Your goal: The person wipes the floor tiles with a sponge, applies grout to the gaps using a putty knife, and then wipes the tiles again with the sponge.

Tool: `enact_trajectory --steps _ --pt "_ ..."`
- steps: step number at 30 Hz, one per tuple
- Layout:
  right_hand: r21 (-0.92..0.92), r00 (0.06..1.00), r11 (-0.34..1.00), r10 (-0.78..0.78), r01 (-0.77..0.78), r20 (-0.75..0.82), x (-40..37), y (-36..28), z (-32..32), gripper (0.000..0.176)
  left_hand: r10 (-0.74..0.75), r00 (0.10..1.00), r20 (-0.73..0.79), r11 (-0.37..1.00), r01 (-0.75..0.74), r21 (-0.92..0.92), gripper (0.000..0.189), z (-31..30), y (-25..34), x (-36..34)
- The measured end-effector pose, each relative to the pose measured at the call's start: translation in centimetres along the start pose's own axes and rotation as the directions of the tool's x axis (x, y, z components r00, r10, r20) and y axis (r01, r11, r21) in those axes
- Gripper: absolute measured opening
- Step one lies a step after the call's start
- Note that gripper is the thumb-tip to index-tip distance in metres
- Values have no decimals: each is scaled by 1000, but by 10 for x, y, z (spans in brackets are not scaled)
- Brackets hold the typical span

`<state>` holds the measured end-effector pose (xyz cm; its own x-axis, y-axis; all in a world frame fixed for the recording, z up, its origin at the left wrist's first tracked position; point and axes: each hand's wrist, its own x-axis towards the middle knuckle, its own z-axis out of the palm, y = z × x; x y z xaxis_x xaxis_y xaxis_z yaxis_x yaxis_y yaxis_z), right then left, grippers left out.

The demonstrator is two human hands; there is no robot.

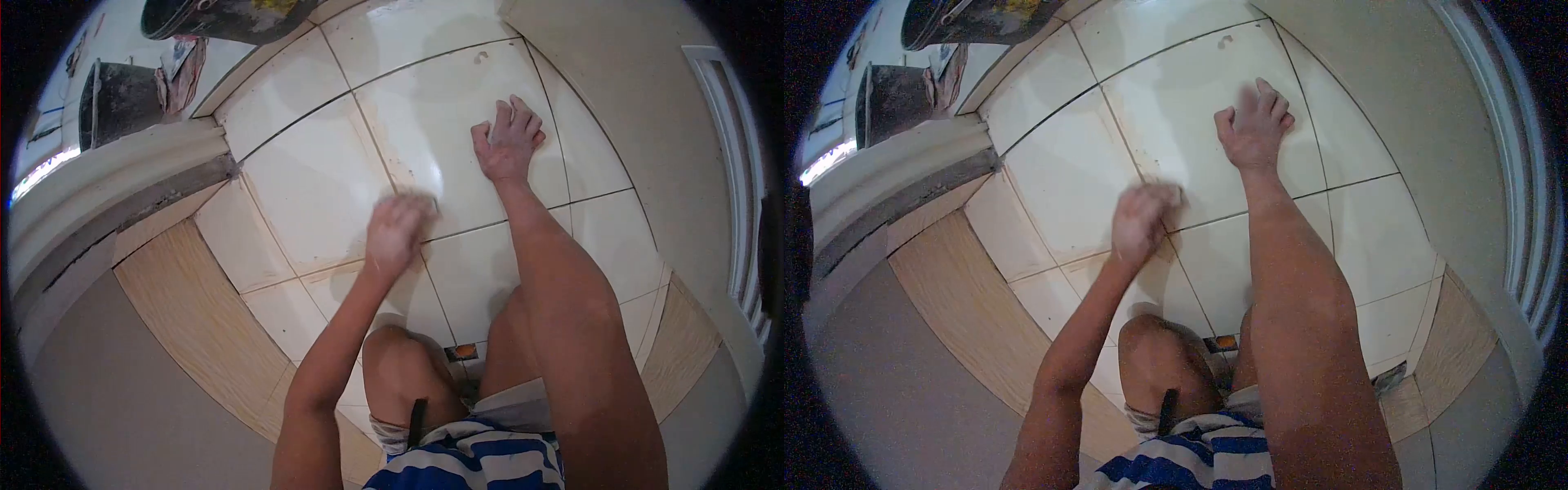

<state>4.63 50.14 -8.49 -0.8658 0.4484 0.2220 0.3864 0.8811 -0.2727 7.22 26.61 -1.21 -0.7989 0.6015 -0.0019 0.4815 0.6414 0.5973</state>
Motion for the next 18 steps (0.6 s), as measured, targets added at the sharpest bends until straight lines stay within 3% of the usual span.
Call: enact_trajectory --steps 2,5,6,8,9,10,12,18 --pt "7 1000 1000 -1 1 6 -1 0 -1 41 121 983 139 993 -122 -7 36 0 18 -36" --pt "0 1000 1000 -8 8 0 -2 0 -1 41 127 956 264 990 -106 -92 35 -12 13 -58" --pt "-8 1000 1000 -10 10 -1 -2 0 -1 41 125 957 264 991 -105 -87 35 -17 10 -58" --pt "-18 1000 1000 -12 12 -5 0 -1 -1 41 -21 989 149 985 46 -163 36 -25 4 -52" --pt "-4 1000 1000 -13 13 -1 0 -1 -1 41 -53 998 16 986 54 -155 36 -27 4 -46" --pt "11 1000 1000 -12 12 8 -1 0 -2 41 -52 998 22 986 55 -159 36 -24 3 -41" --pt "3 1000 1000 -13 13 8 -2 1 -1 41 71 994 -84 997 -68 42 34 -17 0 -31" --pt "-4 1000 1000 6 -6 22 -3 3 -2 40 246 951 188 968 -251 1 29 -19 -36 -59"
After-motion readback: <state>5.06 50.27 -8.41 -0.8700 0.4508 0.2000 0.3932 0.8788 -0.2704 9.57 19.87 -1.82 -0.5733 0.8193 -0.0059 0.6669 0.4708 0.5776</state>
